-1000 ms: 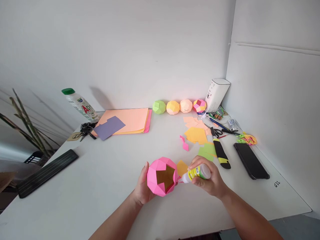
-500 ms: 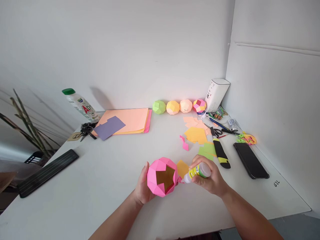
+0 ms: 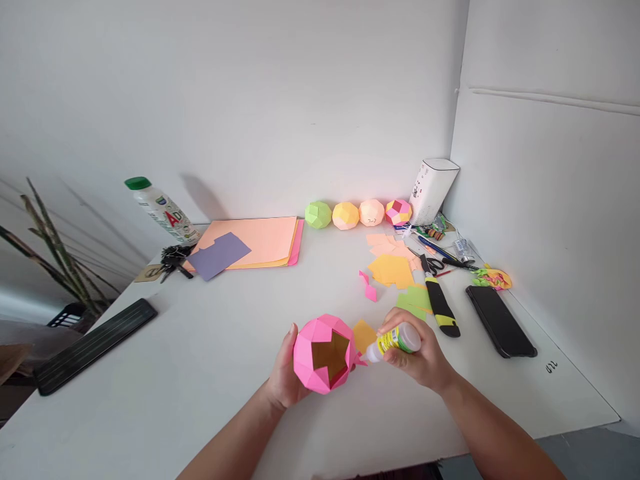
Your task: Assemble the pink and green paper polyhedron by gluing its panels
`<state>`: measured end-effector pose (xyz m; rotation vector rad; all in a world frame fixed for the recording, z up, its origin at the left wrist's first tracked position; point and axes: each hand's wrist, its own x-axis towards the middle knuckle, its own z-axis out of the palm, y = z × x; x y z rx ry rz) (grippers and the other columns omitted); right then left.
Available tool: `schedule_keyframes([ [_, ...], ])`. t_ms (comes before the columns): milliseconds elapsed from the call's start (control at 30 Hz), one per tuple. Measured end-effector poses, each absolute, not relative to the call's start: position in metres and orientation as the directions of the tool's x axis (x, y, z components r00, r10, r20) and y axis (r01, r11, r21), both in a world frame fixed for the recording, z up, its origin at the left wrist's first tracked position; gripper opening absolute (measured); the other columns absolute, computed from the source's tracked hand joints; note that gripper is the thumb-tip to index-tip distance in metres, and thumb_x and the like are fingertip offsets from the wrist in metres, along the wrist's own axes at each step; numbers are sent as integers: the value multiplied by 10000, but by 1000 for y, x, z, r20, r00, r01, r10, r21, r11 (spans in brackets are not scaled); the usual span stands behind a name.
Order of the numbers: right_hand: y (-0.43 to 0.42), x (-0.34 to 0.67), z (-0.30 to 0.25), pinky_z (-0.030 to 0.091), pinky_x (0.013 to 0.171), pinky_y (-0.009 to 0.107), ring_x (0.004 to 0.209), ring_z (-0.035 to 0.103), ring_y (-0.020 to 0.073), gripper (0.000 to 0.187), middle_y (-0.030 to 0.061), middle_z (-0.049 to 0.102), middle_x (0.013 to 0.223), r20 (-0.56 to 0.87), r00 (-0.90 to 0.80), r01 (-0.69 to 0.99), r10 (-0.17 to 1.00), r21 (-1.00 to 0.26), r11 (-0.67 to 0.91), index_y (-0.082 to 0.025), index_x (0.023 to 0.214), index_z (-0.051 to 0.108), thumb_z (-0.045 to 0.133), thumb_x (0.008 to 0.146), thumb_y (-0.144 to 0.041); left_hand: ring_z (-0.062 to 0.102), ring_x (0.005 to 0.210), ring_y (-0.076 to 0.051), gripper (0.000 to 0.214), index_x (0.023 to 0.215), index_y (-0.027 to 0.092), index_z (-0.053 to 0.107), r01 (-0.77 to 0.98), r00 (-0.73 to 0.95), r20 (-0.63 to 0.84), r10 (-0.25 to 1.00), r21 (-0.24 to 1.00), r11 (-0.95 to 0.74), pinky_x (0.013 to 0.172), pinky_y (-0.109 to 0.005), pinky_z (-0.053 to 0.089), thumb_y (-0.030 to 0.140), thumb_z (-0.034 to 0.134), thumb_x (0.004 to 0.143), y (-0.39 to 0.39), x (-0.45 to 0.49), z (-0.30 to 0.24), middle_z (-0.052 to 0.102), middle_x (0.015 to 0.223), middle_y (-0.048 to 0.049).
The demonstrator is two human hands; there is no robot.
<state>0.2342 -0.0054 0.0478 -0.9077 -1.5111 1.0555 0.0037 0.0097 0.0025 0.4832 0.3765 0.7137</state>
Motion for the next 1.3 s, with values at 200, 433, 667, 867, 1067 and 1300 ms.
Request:
schedule_keyframes([
  [200, -6, 233, 48, 365, 545, 274, 607, 475, 144, 300, 0, 521, 726, 324, -171, 19, 930, -943, 332, -207, 830, 643, 767, 748, -468, 620, 1097, -401, 767, 1184, 89, 652, -536, 688, -164, 707, 542, 647, 969, -516, 405, 731, 440, 821, 10, 4, 0, 682, 1168, -213],
  [433, -8, 233, 47, 364, 539, 278, 594, 461, 143, 312, -2, 511, 718, 314, -186, 12, 931, -947, 322, -210, 831, 641, 765, 744, -483, 628, 1086, -400, 750, 1170, 105, 661, -532, 690, -179, 702, 532, 659, 991, -530, 387, 733, 465, 809, 10, 4, 4, 698, 1138, -198],
  [667, -6, 233, 54, 360, 514, 266, 566, 454, 129, 335, -11, 504, 693, 295, -181, 47, 938, -950, 308, -197, 801, 630, 754, 746, -504, 639, 1069, -392, 762, 1164, 95, 662, -530, 695, -171, 698, 534, 659, 1000, -526, 388, 737, 472, 800, 10, 2, 4, 702, 1133, -201],
  [867, -6, 232, 52, 374, 517, 274, 575, 463, 137, 363, -5, 501, 699, 302, -167, 37, 939, -949, 312, -196, 807, 634, 751, 733, -532, 635, 1085, -395, 760, 1172, 104, 657, -536, 690, -183, 700, 520, 665, 1041, -558, 346, 741, 464, 803, 10, 0, 1, 704, 1134, -191],
  [1067, -6, 232, 55, 397, 512, 273, 579, 473, 142, 374, 3, 520, 695, 289, -169, 54, 942, -952, 302, -193, 794, 636, 752, 725, -543, 627, 1098, -388, 752, 1167, 114, 660, -537, 683, -188, 705, 525, 660, 1039, -546, 350, 742, 474, 797, 10, 0, 1, 708, 1127, -182],
  [1300, -2, 248, 53, 356, 391, 218, 486, 428, 86, 279, 9, 536, 760, 304, -87, -118, 949, -949, 293, -198, 837, 657, 704, 807, -471, 623, 1081, -376, 754, 1179, 122, 654, -510, 662, -149, 735, 629, 587, 946, -493, 424, 744, 418, 824, 10, 2, 3, 692, 1145, -186],
])
